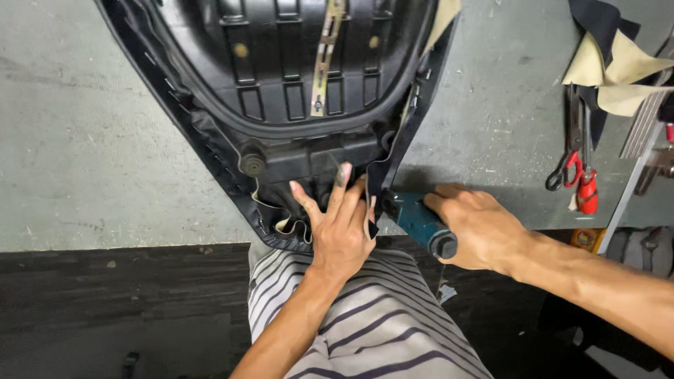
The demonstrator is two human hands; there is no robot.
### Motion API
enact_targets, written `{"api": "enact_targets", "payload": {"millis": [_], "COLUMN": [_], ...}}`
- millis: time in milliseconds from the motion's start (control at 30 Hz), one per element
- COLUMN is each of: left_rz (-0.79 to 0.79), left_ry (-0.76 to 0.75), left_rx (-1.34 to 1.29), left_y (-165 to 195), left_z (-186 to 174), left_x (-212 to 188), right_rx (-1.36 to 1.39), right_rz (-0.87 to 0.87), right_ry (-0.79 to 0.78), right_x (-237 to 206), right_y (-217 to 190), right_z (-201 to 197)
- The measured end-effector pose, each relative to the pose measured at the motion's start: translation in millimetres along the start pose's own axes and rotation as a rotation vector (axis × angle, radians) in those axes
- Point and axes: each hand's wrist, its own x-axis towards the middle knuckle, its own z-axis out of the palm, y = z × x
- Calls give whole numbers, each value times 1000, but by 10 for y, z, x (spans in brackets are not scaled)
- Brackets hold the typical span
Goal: The person staples black vinyl onto the underside of a motorcycle seat using a staple gun. They repeatedly pull and smooth the vinyl, then fire staples along the edges to secure it. The seat is flipped over to check the surface, then returned to continue stapling the remaining edges.
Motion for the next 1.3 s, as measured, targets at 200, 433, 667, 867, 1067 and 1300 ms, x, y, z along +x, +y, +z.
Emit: {"api": "enact_targets", "payload": {"millis": [200, 433, 667, 867, 1067, 1300], "left_rz": [1, 37, 76, 80, 59, 59], "left_ry": [-52, 11, -123, -159, -91, -217], "left_rx": [43, 75, 1, 54, 75, 208], "left_y": [-36, 199, 382, 483, 580, 772], "left_z": [-3, -138, -345, -276, -200, -162], "left_x": [-69, 40, 35, -22, -104, -15], "right_rx": [38, 306, 689, 779, 832, 853], "right_rz": [-40, -143, 280, 161, 181, 171], "right_ry": [93, 418, 264, 377, 367, 502], "right_x": [-38, -620, -1125, -1169, -1165, -1196], "right_y": [55, 293, 286, 218, 167, 247], "right_z": [181, 476, 916, 1211, 1429, 1432]}}
